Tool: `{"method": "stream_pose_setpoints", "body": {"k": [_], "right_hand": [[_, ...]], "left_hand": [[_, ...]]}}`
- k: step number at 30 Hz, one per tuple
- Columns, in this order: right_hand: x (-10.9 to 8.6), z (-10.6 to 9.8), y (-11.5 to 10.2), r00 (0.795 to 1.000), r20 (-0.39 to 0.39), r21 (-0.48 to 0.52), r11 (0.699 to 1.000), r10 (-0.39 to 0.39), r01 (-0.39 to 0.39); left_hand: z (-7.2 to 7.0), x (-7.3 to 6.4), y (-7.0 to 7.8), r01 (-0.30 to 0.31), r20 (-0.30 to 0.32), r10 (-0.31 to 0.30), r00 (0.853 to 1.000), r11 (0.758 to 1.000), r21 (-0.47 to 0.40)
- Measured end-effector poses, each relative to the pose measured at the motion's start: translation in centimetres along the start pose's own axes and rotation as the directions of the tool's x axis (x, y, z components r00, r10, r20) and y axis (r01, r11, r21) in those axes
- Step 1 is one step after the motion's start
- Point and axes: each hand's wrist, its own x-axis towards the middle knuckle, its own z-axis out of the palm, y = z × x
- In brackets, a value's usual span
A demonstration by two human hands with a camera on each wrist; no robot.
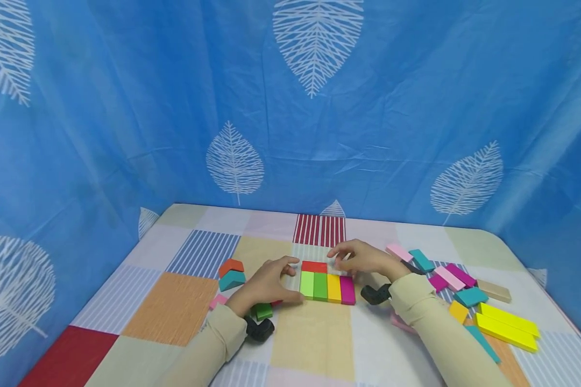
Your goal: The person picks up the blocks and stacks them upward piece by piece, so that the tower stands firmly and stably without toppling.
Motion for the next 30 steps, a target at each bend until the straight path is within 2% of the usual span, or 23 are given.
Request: {"method": "stream_pose_setpoints", "body": {"k": [5,9,14,19,25,30], "right_hand": [[-3.0,-1.1,0.7,0.99,-0.055,0.013,0.991,-0.133,0.134],[-5.8,-1.6,1.4,0.976,-0.099,-0.012,0.981,-0.193,0.193],[-9.6,-1.8,2.8,0.971,-0.127,-0.027,0.979,-0.204,0.203],[-12.4,-1.8,4.3,0.975,-0.139,-0.002,0.985,-0.173,0.175],[-14.5,-1.7,5.7,0.968,-0.155,0.0,0.98,-0.198,0.201],[-15.6,-1.9,6.5,0.97,-0.163,-0.036,0.984,-0.18,0.176]], "left_hand": [[-0.4,0.4,0.0,-0.015,0.049,0.015,0.999,1.0,-0.006],[-0.6,0.6,0.0,-0.011,0.074,0.01,0.997,1.0,0.006],[-0.7,0.8,0.1,-0.027,0.091,0.025,0.996,1.0,0.012],[-0.7,1.0,0.2,-0.036,0.105,0.033,0.994,0.999,0.027],[-0.6,1.0,0.1,-0.036,0.102,0.031,0.994,0.998,0.046],[-0.5,1.0,0.0,-0.042,0.104,0.036,0.994,0.998,0.054]]}}
